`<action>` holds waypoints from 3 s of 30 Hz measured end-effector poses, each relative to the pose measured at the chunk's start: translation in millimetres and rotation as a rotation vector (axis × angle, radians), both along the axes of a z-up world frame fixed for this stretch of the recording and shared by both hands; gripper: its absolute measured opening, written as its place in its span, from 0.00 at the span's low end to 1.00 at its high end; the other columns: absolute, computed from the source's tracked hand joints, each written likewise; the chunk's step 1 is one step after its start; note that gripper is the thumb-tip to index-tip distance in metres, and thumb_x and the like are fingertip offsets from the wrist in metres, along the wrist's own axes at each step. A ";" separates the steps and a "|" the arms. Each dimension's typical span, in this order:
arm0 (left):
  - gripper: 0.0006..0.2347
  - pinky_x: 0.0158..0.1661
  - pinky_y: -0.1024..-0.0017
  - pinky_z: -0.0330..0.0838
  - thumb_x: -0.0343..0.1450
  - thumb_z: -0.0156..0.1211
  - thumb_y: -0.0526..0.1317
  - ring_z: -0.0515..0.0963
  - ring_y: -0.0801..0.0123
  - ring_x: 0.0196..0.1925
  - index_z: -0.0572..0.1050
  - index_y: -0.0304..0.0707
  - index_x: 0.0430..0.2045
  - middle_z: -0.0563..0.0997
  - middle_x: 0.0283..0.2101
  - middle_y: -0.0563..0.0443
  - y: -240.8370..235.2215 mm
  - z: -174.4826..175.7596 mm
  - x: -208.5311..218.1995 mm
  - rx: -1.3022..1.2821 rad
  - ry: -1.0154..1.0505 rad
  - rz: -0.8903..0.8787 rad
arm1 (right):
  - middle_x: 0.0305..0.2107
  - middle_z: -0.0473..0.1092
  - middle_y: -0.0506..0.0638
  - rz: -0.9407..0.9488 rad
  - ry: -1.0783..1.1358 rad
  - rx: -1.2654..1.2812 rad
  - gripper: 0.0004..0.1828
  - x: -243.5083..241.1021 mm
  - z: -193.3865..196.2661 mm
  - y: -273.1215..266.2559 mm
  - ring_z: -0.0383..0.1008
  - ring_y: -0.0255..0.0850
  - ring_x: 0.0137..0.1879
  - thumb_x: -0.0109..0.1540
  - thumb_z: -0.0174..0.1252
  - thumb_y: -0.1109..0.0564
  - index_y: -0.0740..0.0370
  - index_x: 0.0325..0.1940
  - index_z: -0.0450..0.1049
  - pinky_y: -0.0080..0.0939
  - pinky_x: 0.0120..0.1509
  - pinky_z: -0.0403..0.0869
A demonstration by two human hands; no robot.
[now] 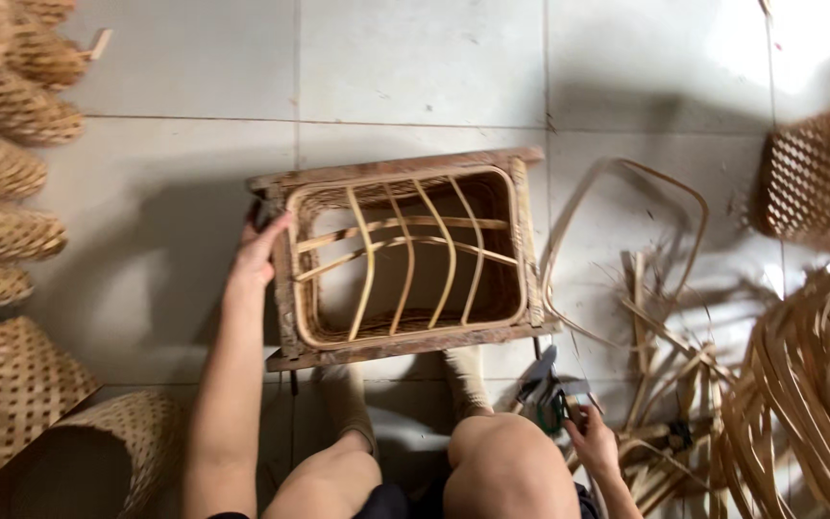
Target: The person weaves a rectangular basket by fitting a woven panel into a wooden mold and securing it with a hammer. They then insert and adjust multiple bamboo strips to form the basket's internal frame.
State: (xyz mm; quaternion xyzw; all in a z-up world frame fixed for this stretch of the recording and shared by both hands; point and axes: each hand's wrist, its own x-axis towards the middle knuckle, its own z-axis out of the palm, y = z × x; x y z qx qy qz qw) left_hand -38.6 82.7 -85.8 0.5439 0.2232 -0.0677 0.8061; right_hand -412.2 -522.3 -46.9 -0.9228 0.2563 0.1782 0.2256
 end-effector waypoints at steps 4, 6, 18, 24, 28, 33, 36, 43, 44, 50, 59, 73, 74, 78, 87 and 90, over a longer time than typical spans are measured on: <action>0.42 0.67 0.62 0.63 0.62 0.79 0.41 0.68 0.64 0.70 0.58 0.39 0.70 0.69 0.68 0.51 -4.9 15.7 -28.9 0.093 -0.051 -0.066 | 0.27 0.71 0.55 -0.337 -0.105 0.372 0.16 29.5 34.2 2.8 0.67 0.42 0.28 0.66 0.63 0.51 0.68 0.48 0.71 0.43 0.30 0.65; 0.42 0.67 0.62 0.61 0.60 0.78 0.44 0.68 0.61 0.70 0.60 0.38 0.70 0.71 0.68 0.48 -4.1 24.4 -41.2 0.105 -0.054 -0.108 | 0.21 0.65 0.51 -0.410 -0.102 0.597 0.12 58.3 57.9 5.9 0.60 0.37 0.21 0.67 0.57 0.54 0.66 0.48 0.70 0.38 0.21 0.58; 0.56 0.67 0.53 0.62 0.50 0.74 0.69 0.66 0.49 0.71 0.59 0.31 0.68 0.65 0.69 0.34 -40.3 4.0 -31.8 0.463 0.337 0.047 | 0.52 0.73 0.65 0.721 -0.448 0.384 0.23 275.4 135.4 204.0 0.79 0.60 0.49 0.67 0.53 0.59 0.58 0.67 0.62 0.53 0.47 0.80; 0.53 0.63 0.51 0.62 0.54 0.75 0.67 0.66 0.49 0.68 0.59 0.31 0.67 0.66 0.66 0.34 -34.8 -10.8 -35.0 0.431 0.350 0.037 | 0.53 0.71 0.70 0.886 -0.641 0.246 0.33 342.6 128.5 306.3 0.77 0.60 0.39 0.70 0.51 0.57 0.53 0.79 0.51 0.50 0.31 0.78; 0.44 0.65 0.58 0.68 0.54 0.71 0.65 0.76 0.54 0.66 0.72 0.36 0.63 0.78 0.63 0.42 -38.8 -10.0 -29.4 0.393 0.157 0.038 | 0.49 0.74 0.69 0.911 -0.463 0.192 0.29 374.1 110.0 324.5 0.68 0.47 0.17 0.72 0.44 0.56 0.54 0.79 0.49 0.45 0.14 0.70; 0.44 0.65 0.42 0.52 0.63 0.72 0.60 0.57 0.45 0.72 0.58 0.38 0.69 0.59 0.71 0.34 -42.9 -2.1 -39.6 0.548 -0.057 0.182 | 0.44 0.75 0.63 0.976 -0.862 0.330 0.28 375.1 91.0 308.1 0.72 0.45 0.29 0.77 0.44 0.55 0.54 0.82 0.53 0.38 0.25 0.74; 0.34 0.70 0.43 0.47 0.68 0.69 0.51 0.55 0.50 0.77 0.65 0.41 0.69 0.59 0.75 0.35 -50.7 18.2 -29.8 1.182 -0.379 0.172 | 0.40 0.76 0.65 0.881 -0.657 0.152 0.29 371.3 98.8 290.4 0.71 0.45 0.24 0.71 0.49 0.56 0.57 0.77 0.57 0.42 0.19 0.71; 0.10 0.74 0.40 0.46 0.77 0.59 0.36 0.68 0.50 0.71 0.83 0.60 0.43 0.76 0.63 0.56 -76.2 45.1 41.9 1.393 -0.717 -0.227 | 0.41 0.75 0.68 0.811 -0.635 0.203 0.28 367.2 91.2 256.6 0.71 0.45 0.22 0.71 0.49 0.60 0.60 0.76 0.57 0.39 0.16 0.72; 0.13 0.74 0.41 0.47 0.76 0.55 0.32 0.70 0.50 0.70 0.83 0.60 0.43 0.77 0.62 0.55 -75.9 43.3 42.6 1.427 -0.720 -0.247 | 0.39 0.75 0.67 0.807 -0.613 0.175 0.28 364.7 86.7 252.4 0.70 0.45 0.21 0.72 0.50 0.60 0.60 0.77 0.57 0.40 0.16 0.71; 0.19 0.71 0.44 0.50 0.75 0.52 0.27 0.74 0.50 0.65 0.84 0.62 0.45 0.79 0.61 0.53 -66.5 40.6 36.9 1.499 -0.759 -0.277 | 0.48 0.74 0.67 0.796 -0.784 0.199 0.33 360.5 87.5 235.8 0.69 0.39 0.25 0.68 0.49 0.65 0.56 0.79 0.58 0.34 0.21 0.72; 0.16 0.69 0.40 0.54 0.72 0.56 0.30 0.74 0.53 0.64 0.85 0.59 0.46 0.79 0.59 0.51 -68.1 65.0 23.8 1.449 -0.763 -0.289 | 0.40 0.75 0.60 0.759 -0.751 0.087 0.31 350.3 128.2 180.1 0.73 0.49 0.32 0.70 0.51 0.62 0.51 0.79 0.60 0.47 0.31 0.73; 0.16 0.71 0.43 0.57 0.75 0.56 0.30 0.76 0.57 0.65 0.84 0.64 0.44 0.81 0.61 0.53 -64.8 70.2 37.0 1.530 -0.759 -0.278 | 0.49 0.75 0.69 0.553 -0.788 0.045 0.32 334.2 119.9 96.4 0.80 0.59 0.47 0.69 0.54 0.61 0.55 0.78 0.59 0.53 0.44 0.81; 0.15 0.71 0.43 0.57 0.75 0.57 0.31 0.76 0.56 0.64 0.84 0.63 0.44 0.81 0.61 0.53 -64.6 67.2 32.2 1.525 -0.765 -0.277 | 0.51 0.75 0.70 0.573 -0.923 0.032 0.32 327.5 113.9 90.3 0.80 0.59 0.49 0.70 0.53 0.61 0.57 0.79 0.58 0.51 0.46 0.82; 0.14 0.70 0.42 0.57 0.73 0.59 0.32 0.76 0.57 0.63 0.84 0.60 0.45 0.82 0.59 0.51 -64.0 76.6 34.3 1.530 -0.764 -0.296 | 0.47 0.77 0.68 0.479 -0.690 0.126 0.28 316.8 99.2 65.6 0.81 0.50 0.36 0.72 0.51 0.59 0.56 0.77 0.59 0.41 0.33 0.81; 0.16 0.72 0.42 0.53 0.75 0.57 0.30 0.73 0.55 0.68 0.84 0.58 0.49 0.78 0.64 0.51 -61.8 91.3 35.4 1.456 -0.723 -0.356 | 0.40 0.77 0.62 0.460 -0.661 0.094 0.31 216.0 99.6 54.7 0.78 0.46 0.31 0.69 0.52 0.61 0.55 0.77 0.59 0.45 0.31 0.79; 0.16 0.73 0.43 0.51 0.76 0.59 0.32 0.69 0.51 0.73 0.80 0.56 0.56 0.72 0.71 0.50 -60.5 90.4 12.6 1.419 -0.661 -0.373 | 0.43 0.76 0.63 0.467 -0.702 0.118 0.31 192.4 110.1 61.1 0.78 0.49 0.34 0.69 0.51 0.62 0.55 0.78 0.58 0.46 0.35 0.80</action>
